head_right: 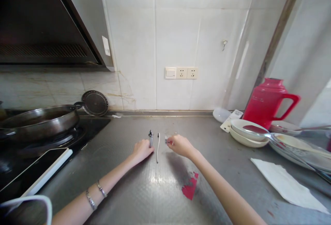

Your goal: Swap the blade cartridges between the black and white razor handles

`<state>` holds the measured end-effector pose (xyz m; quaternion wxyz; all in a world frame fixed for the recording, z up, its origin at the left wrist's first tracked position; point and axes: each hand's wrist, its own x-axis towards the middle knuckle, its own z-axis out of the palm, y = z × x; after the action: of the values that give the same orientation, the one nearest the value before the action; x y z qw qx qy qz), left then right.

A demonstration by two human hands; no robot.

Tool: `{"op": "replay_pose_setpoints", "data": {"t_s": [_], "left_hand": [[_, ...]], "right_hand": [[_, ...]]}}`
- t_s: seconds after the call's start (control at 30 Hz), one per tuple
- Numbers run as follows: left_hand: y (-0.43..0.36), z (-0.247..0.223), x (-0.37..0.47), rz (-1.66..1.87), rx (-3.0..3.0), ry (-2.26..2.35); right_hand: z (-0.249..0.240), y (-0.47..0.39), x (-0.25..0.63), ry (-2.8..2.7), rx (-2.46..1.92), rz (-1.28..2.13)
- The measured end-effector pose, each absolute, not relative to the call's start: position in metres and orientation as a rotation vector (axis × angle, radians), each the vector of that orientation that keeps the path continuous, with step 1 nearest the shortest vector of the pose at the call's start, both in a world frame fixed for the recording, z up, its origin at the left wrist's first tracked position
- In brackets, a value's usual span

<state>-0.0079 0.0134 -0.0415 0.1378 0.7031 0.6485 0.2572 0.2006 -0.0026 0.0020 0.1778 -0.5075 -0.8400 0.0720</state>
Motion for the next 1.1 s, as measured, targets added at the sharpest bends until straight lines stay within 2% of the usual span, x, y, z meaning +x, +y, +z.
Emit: {"op": "replay_pose_setpoints", "data": {"t_s": [0.13,0.3,0.37,0.67,0.8,1.1], "left_hand": [[0.006,-0.04,-0.006,0.698,2.193,1.855],[-0.014,-0.032,0.004,0.755,2.31,1.739],[-0.021,-0.028,0.009,0.767,2.313,1.71],[-0.041,-0.013,0.033,0.404,2.535,1.801],[-0.046,-0.009,0.045,0.363,2.615,1.761],[-0.029,-0.013,0.03,0.244,2.542,1.854]], "right_hand": [[-0.009,0.0,0.179,-2.093,-1.433,0.395],[-0.014,0.005,0.156,-1.772,-1.543,0.86],[-0.014,0.005,0.153,-1.717,-1.549,0.903],[-0.017,-0.002,0.159,-1.705,-1.596,0.721],[-0.016,-0.003,0.172,-1.708,-1.626,0.572],[-0.014,0.015,0.285,-1.683,-1.912,0.245]]}}
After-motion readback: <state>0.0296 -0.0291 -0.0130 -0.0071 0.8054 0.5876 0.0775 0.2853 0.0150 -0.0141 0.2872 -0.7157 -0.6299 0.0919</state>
